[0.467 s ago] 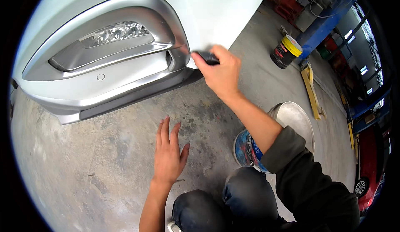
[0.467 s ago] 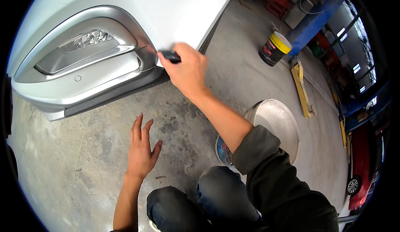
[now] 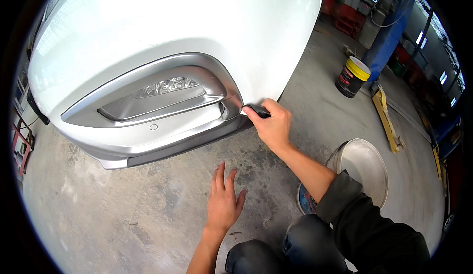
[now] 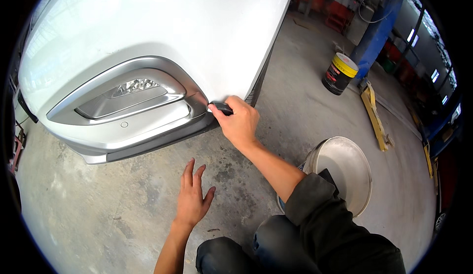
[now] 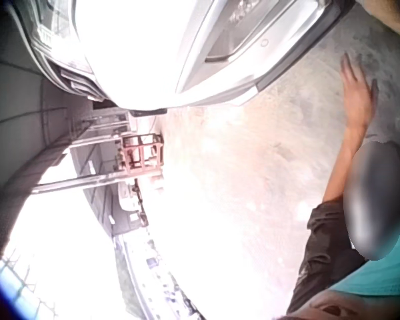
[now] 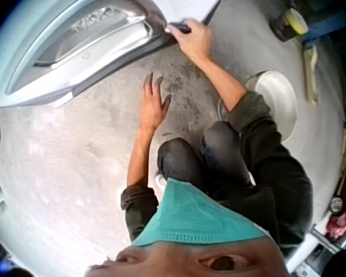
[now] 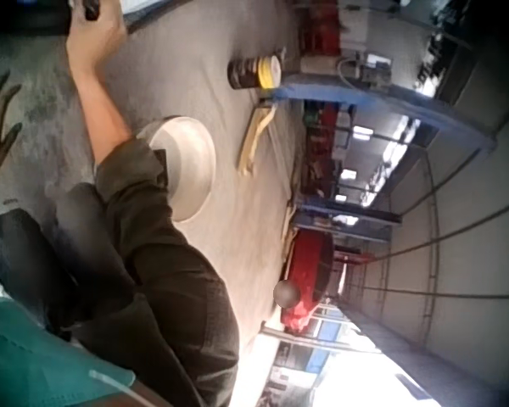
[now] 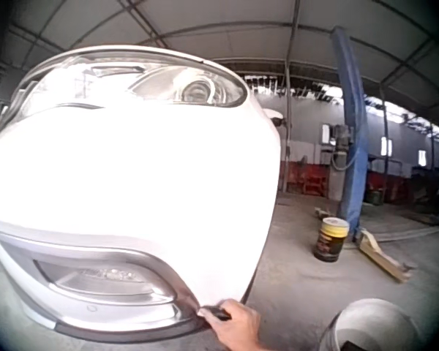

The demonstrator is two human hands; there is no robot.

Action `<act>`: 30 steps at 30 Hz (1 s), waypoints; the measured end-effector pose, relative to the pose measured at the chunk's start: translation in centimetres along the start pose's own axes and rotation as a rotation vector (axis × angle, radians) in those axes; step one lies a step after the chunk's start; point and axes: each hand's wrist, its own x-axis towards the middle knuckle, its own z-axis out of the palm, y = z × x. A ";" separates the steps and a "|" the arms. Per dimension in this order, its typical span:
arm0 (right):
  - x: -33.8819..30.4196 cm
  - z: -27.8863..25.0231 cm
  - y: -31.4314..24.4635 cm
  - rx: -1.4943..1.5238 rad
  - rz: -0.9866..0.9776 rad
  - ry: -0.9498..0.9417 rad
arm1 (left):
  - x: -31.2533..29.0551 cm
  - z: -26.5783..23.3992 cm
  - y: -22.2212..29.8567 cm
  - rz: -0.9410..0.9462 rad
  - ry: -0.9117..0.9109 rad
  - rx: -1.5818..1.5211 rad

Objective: The person scrubs a yellow stain on the front bumper of a white car using a black sponge and water from a bucket. They then move to the lower bumper area, scrubbing the surface and the fog light housing. Finally, they wipe the cleaned areas with a purple cloth.

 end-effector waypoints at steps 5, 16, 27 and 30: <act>2.3 -1.1 -0.9 -0.030 -0.213 -0.046 | 0.1 -0.4 0.0 -0.036 -0.022 0.025; 3.2 -1.5 -2.0 0.042 -0.210 0.014 | 2.5 -2.5 0.5 0.083 0.086 0.033; 5.0 -1.2 -5.8 0.142 -0.245 0.062 | 1.9 -2.4 -0.2 0.071 0.121 0.026; 2.9 -1.8 -0.5 -0.079 -0.237 -0.098 | 2.5 -1.3 0.9 0.033 0.106 -0.082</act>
